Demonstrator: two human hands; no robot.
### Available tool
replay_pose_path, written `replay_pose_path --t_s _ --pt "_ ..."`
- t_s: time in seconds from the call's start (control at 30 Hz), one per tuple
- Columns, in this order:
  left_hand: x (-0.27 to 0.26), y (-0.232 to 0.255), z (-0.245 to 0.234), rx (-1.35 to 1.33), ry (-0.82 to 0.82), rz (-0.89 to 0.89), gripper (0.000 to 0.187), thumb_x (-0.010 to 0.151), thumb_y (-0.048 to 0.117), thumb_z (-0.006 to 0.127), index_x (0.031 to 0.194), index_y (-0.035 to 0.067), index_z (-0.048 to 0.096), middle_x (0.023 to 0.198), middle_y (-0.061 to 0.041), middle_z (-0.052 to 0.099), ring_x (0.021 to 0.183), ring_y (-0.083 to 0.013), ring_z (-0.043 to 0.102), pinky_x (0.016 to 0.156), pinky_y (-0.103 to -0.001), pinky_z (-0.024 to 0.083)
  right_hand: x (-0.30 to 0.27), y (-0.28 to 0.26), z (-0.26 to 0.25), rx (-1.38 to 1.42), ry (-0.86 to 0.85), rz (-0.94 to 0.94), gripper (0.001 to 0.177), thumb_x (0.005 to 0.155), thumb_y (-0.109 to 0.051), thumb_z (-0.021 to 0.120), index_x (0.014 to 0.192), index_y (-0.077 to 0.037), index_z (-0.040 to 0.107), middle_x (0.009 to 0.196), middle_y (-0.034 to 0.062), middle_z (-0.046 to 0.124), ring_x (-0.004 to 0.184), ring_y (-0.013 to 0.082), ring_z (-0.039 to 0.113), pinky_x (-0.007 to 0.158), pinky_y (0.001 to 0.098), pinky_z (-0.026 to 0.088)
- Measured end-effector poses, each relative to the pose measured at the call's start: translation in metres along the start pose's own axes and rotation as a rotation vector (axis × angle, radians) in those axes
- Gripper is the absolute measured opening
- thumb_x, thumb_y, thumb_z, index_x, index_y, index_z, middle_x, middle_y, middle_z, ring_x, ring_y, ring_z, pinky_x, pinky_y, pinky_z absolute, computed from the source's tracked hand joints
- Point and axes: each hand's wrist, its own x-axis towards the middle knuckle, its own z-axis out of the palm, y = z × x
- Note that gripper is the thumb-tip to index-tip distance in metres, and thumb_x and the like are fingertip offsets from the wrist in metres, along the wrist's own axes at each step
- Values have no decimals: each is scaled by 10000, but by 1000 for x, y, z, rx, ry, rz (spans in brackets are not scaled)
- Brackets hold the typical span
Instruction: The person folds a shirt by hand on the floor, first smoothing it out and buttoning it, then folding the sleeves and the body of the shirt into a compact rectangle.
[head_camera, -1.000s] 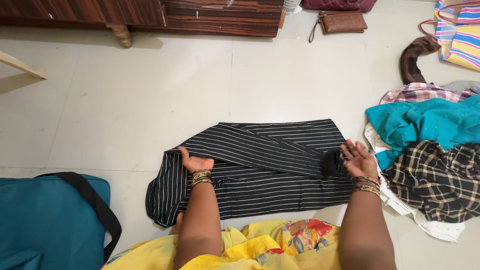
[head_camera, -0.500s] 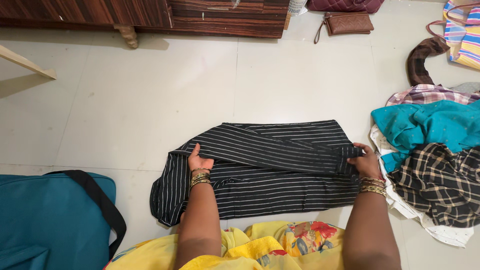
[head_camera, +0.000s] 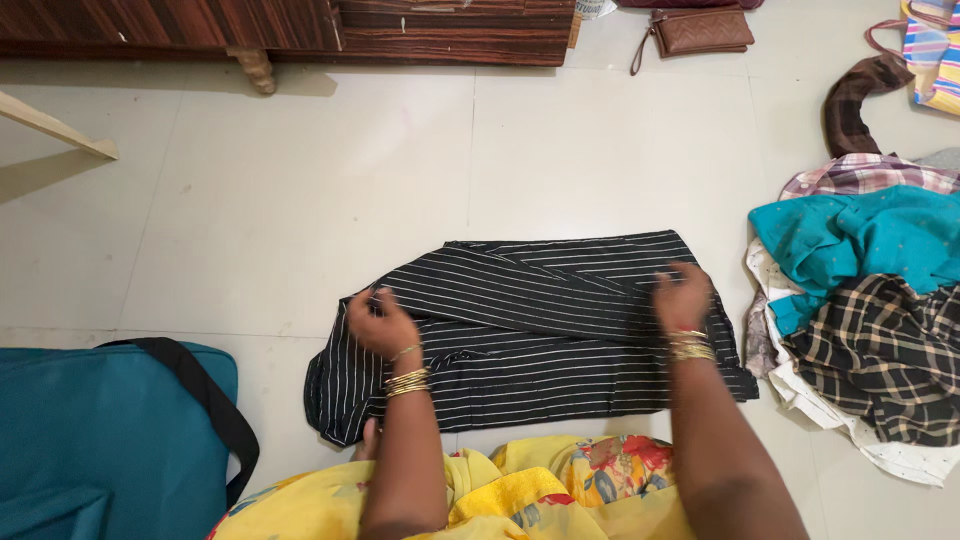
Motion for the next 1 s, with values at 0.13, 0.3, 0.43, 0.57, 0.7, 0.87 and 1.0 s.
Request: replay_pose_path --t_s 0.13,0.3,0.43,0.57,0.7,0.87,1.0 --pt "-28 -13 27 556 -401 480 603 992 611 504 1456 229 459 1533 -114 431 1420 -352 338 1115 -642 260 -49 -102 63 -35 -419 -401 683 912 -573 590 1440 -141 557 1619 138 379 1511 320 307 1201 559 248" --pt "-22 -21 38 975 -709 409 924 790 894 156 1598 456 66 1695 -65 -74 1493 -365 -250 1008 -854 -151 -56 -111 106 -200 -667 -624 732 1002 -656 213 1627 -274 215 1722 59 107 1584 272 64 1258 564 -3" --pt "-13 -19 38 997 -653 494 883 829 897 188 1596 479 58 1709 -72 -42 1518 -396 -212 983 -877 -132 20 -23 77 -364 -426 -288 706 1016 -650 142 1639 -321 116 1730 -27 11 1595 234 -6 1239 589 -49" --pt "-14 -16 40 1010 -627 501 891 826 903 200 1600 479 74 1710 -71 -24 1527 -391 -199 1000 -875 -126 81 49 46 183 -140 -39 536 1077 -555 464 1321 -120 662 1363 149 673 1312 314 604 1154 463 466" --pt "-15 -18 39 982 -617 506 897 815 909 203 1595 482 83 1711 -68 -17 1530 -381 -189 1003 -872 -120 122 71 28 257 132 127 320 924 -245 790 1147 -32 703 1099 137 736 1017 250 703 933 386 552" --pt "-15 -15 39 1031 -616 496 892 817 912 183 1596 490 84 1712 -66 -6 1540 -381 -173 1019 -874 -105 140 66 10 99 -329 148 366 783 -273 911 1000 -21 755 935 126 744 867 203 688 829 356 545" --pt "-15 -10 36 1026 -628 484 906 808 921 176 1598 490 74 1710 -66 -10 1542 -380 -170 1025 -871 -103 154 61 7 12 -467 164 315 849 -298 849 980 -19 786 905 132 761 853 212 690 816 355 534"
